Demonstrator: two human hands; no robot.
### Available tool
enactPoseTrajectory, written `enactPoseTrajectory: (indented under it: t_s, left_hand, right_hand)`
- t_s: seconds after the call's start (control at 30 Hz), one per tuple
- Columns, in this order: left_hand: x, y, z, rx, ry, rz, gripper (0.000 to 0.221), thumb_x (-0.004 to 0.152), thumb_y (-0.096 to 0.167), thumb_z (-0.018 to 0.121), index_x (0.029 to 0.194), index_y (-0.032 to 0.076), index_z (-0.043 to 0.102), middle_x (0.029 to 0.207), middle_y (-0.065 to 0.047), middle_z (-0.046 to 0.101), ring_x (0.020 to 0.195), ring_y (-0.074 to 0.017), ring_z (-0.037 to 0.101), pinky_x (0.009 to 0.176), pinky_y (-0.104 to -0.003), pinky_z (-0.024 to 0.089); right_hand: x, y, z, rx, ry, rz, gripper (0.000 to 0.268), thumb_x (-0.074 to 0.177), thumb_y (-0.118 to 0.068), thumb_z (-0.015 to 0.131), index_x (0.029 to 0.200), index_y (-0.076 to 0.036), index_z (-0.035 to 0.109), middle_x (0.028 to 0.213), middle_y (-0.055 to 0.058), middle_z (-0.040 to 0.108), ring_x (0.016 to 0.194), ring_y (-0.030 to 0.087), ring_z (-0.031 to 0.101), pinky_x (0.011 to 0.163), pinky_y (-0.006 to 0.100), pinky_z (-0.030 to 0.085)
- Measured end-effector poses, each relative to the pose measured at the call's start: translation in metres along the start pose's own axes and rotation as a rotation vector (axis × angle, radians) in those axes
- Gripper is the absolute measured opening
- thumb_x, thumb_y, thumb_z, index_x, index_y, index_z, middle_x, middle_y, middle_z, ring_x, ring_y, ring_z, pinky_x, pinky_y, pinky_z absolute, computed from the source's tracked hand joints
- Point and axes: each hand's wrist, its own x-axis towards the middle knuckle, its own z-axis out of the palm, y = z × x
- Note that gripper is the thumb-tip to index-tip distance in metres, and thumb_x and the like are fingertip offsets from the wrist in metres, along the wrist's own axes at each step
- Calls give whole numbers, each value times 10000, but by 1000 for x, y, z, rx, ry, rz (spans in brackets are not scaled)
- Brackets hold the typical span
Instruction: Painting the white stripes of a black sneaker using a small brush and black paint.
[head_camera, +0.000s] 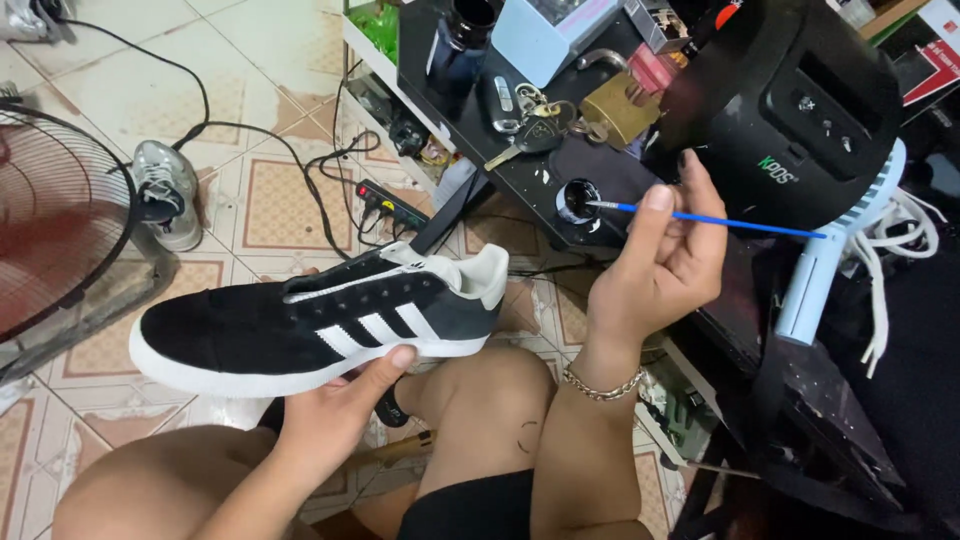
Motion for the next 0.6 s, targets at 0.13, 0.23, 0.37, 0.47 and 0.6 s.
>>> enactPoseTrajectory:
  t_s: [0.13,0.23,0.37,0.47,0.6]
  left_hand:
    - [-2,-4,-2,-27,31,-108,465,870,59,758,1296,3,581,1182,-78,710,1068,-147,684,909,-315,563]
    - [-5,-16,-8,31,42,-154,333,879,86,783,1180,-7,672,1062,-59,725,957,-129,666,831,-290,542]
    - [-5,-12,-6,5,47,-211,272,879,133,791,1105,18,694,974,-13,714,854,-82,621,749,-252,505]
    - [-5,-18,-8,-17,65,-203,266,885,118,798,1103,19,682,964,-14,697,833,-82,584,732,-256,481]
    - [-1,-7,-10,-91,57,-199,276,911,113,791,1128,5,660,973,-28,689,839,-98,583,725,-271,473]
  right_hand:
    - [-1,1,0,-31,-50,-50,249,1154,-15,646,1395,45,620,1098,32,654,888,33,543,802,170,460]
    - [0,-3,2,-10,-15,-4,274,1124,-26,647,1389,42,628,1068,25,640,824,23,510,740,158,422]
    - [1,6,-3,8,19,11,296,1133,-16,641,1418,63,619,1173,36,681,885,50,565,786,179,460]
    - [-1,0,1,-25,19,-43,288,1130,-31,666,1401,66,645,1023,16,638,740,40,406,640,169,297]
    - [-19,-21,9,68,101,-73,299,1140,-61,633,1404,75,597,894,32,611,758,91,512,684,225,418]
